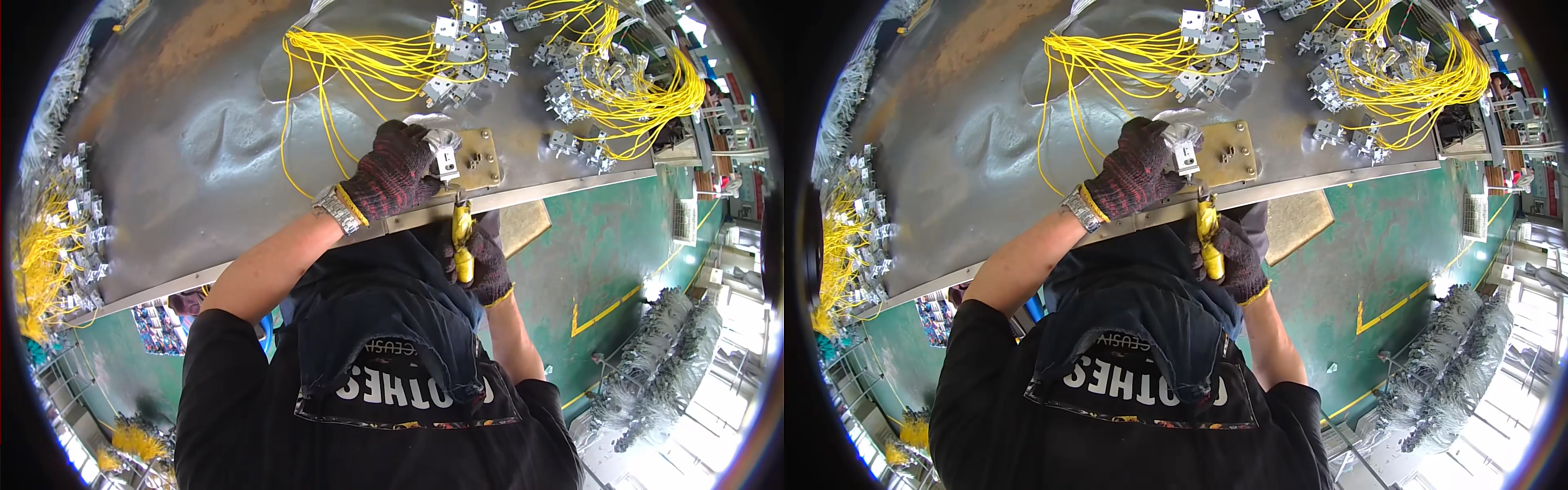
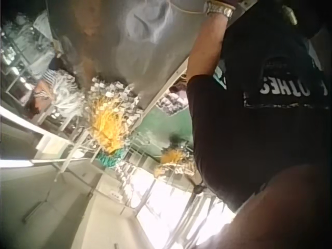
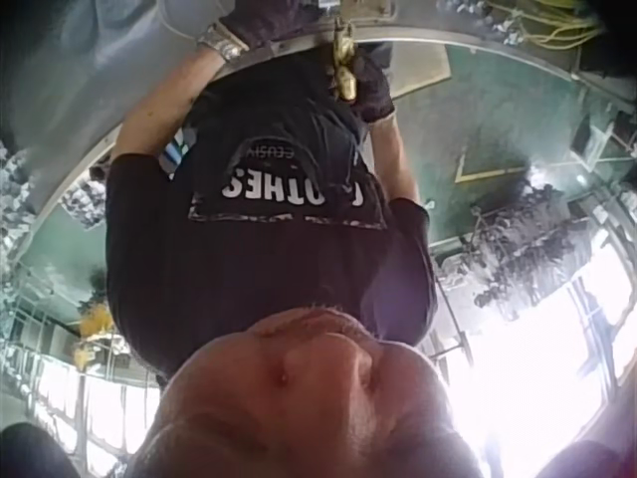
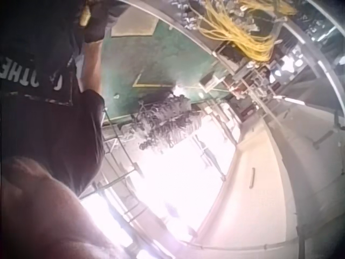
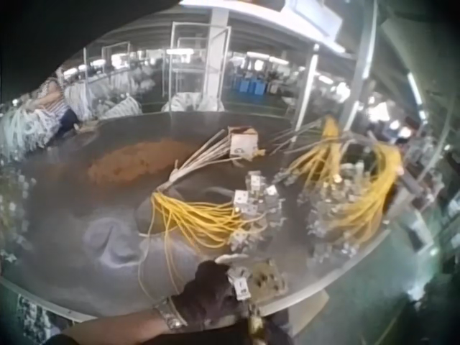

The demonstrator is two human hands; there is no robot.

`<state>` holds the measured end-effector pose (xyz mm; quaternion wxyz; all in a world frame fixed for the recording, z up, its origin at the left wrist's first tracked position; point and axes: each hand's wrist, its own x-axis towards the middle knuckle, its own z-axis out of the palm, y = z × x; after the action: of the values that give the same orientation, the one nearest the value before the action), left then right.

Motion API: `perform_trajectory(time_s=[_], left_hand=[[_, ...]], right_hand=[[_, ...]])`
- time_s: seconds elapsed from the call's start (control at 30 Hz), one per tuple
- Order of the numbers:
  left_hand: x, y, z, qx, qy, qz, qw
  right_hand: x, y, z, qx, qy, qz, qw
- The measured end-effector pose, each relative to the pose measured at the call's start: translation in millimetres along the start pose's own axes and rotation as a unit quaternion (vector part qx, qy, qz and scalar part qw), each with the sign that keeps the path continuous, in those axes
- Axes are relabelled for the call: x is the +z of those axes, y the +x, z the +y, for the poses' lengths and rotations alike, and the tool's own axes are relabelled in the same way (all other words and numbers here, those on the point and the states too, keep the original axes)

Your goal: Assembling electrical connectors onto yellow wire harnesses at a production bench.

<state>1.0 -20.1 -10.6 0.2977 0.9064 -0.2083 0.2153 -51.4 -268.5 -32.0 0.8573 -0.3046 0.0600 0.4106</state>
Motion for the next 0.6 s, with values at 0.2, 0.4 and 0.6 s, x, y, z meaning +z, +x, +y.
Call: perform_trajectory(time_s=[0.2, 0.4, 0.6], left_hand=[[-4, 8, 13, -0.037, 0.047, -0.026, 0.998], [-1, 8, 13, -0.082, 0.112, -0.107, 0.984], [-18, 8, 21, -0.094, 0.143, -0.126, 0.977]], right_hand=[[17, -11, -23, -0.064, -0.304, 0.103, 0.945], [20, -5, -27, -0.227, -0.671, 0.102, 0.698], [26, -6, -40, -0.154, -0.51, 0.022, 0.846]])
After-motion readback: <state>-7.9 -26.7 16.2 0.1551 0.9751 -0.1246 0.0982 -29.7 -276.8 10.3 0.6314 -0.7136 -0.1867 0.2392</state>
